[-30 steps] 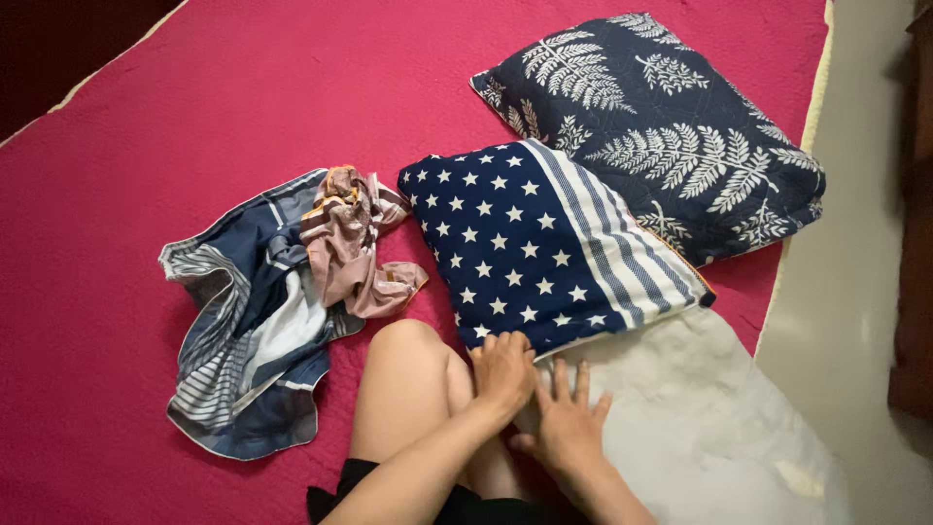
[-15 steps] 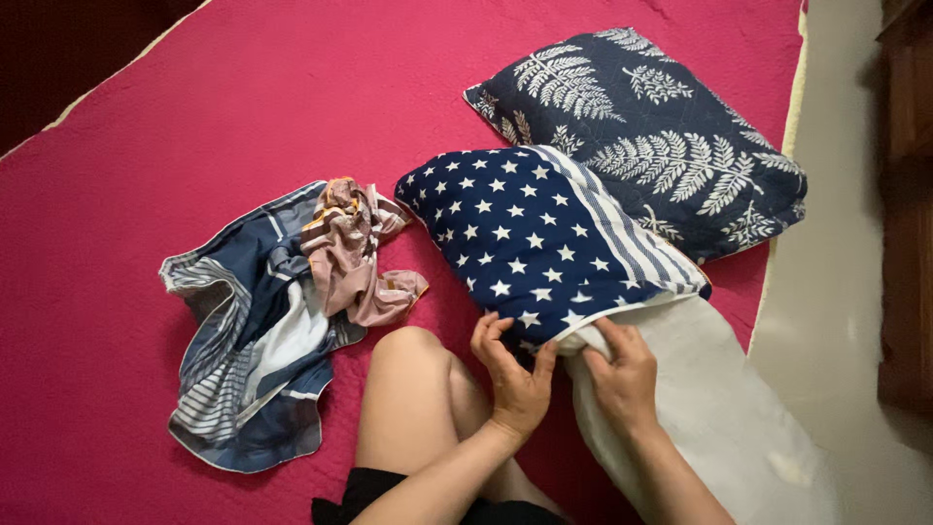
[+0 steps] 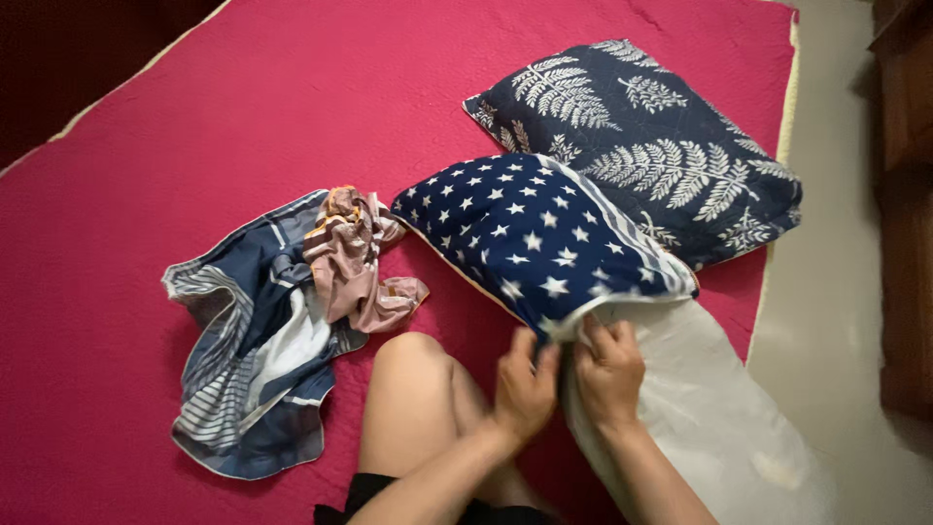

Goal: The person puts pillowcases onto pillows while sitting on the floor by a bed.

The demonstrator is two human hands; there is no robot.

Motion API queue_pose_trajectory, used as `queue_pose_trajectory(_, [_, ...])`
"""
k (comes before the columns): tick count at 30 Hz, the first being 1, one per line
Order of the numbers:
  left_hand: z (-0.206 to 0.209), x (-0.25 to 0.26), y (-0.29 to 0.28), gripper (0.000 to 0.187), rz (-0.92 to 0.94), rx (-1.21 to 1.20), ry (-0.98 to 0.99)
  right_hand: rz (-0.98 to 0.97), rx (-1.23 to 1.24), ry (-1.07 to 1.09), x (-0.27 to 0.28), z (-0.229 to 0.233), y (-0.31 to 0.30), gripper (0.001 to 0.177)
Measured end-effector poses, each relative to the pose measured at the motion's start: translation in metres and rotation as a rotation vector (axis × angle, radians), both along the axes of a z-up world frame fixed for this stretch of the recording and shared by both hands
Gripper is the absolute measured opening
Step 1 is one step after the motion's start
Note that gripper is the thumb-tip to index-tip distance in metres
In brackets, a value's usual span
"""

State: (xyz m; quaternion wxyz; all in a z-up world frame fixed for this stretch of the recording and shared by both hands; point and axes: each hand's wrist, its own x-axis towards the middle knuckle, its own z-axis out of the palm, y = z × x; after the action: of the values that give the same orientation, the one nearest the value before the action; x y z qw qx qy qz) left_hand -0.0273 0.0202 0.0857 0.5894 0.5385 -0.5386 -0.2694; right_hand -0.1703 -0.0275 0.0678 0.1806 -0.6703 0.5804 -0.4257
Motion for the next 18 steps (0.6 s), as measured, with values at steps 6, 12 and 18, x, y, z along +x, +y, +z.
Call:
queue_pose_trajectory(6, [0.018, -0.006, 0.064, 0.019, -0.112, 0.285, 0.095, 0.206, 0.012, 0.003, 0.027, -0.080, -0.014, 0.032])
queue_pose_trajectory(12, [0.000, 0.016, 0.030, 0.038, 0.182, 0.134, -0.442, 0.311, 0.193, 0.072, 0.026, -0.107, -0.001, 0.033])
queue_pose_trajectory(18, [-0.013, 0.008, 0.020, 0.035, 0.172, 0.038, -0.540, 0.181, 0.557, 0.287, 0.010, -0.050, 0.011, 0.029])
